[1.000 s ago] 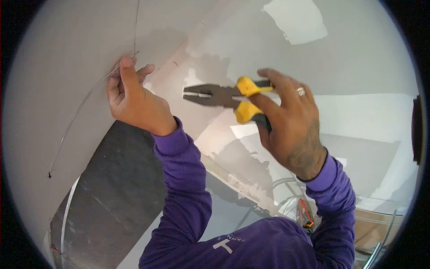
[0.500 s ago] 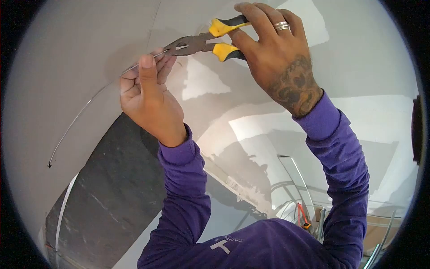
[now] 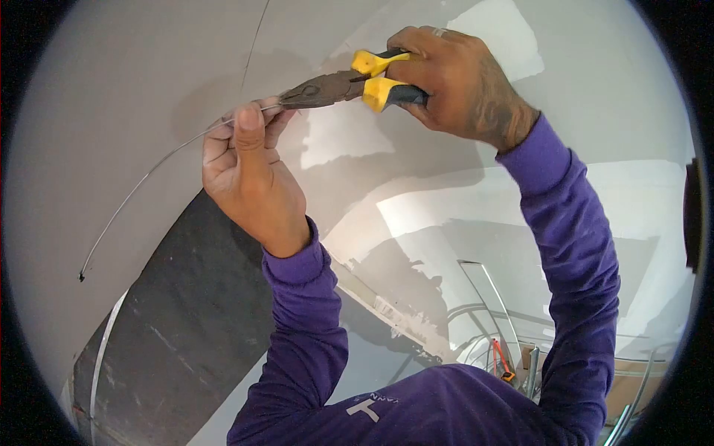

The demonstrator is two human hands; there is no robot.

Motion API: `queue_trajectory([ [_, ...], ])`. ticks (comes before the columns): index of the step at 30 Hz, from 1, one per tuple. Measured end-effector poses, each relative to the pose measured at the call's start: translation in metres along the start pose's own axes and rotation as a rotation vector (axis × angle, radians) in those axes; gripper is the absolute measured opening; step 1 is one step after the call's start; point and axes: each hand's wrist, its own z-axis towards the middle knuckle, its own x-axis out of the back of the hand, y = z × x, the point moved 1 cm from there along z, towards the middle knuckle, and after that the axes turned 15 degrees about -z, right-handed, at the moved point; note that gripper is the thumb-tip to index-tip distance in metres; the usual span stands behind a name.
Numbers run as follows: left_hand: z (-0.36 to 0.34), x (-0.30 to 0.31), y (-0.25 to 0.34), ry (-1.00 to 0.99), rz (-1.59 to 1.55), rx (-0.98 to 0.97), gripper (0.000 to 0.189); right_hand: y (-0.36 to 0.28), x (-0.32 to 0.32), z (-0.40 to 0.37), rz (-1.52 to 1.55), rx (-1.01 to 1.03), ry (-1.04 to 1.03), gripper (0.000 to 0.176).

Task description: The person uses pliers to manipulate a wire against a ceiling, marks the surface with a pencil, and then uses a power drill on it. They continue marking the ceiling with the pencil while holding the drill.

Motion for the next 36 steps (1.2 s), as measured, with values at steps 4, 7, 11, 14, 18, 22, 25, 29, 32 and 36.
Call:
queue_trajectory([
  [4,0.001,0.001,0.0,-0.009,0.029,0.009,0.017,0.015,-0.003,0.013,0.288,0.051,-0.21,0.023],
  [7,0.004,0.003,0.001,-0.019,0.027,0.028,0.017,0.024,-0.013,0.022,0.415,0.061,-0.346,0.024],
  [11,0.005,0.001,0.002,-0.023,0.015,0.017,0.017,0.03,-0.006,0.034,0.502,0.154,-0.414,0.023],
  [14,0.009,-0.002,-0.002,0.011,0.046,-0.021,0.019,0.037,0.001,0.043,0.345,0.118,-0.451,0.019],
  [18,0.012,-0.005,-0.002,0.103,0.163,-0.076,0.022,0.029,-0.009,0.036,0.091,0.15,-0.117,0.017],
  [22,0.021,-0.002,-0.012,0.183,0.246,-0.114,0.027,0.012,-0.013,0.024,-0.119,-0.039,-0.12,0.022],
  [25,0.025,-0.003,-0.021,0.226,0.306,-0.168,0.029,0.014,-0.031,0.005,-0.139,-0.118,-0.088,0.025],
  [29,0.026,-0.008,-0.024,0.261,0.408,-0.21,0.025,0.009,-0.024,-0.009,-0.094,-0.224,-0.265,0.027],
  [32,0.025,-0.008,-0.028,0.295,0.487,-0.223,0.026,0.004,-0.019,-0.02,-0.062,-0.218,-0.238,0.028],
  [36,0.029,-0.004,-0.037,0.295,0.48,-0.304,0.026,-0.004,-0.006,-0.027,-0.004,-0.192,-0.222,0.03],
])
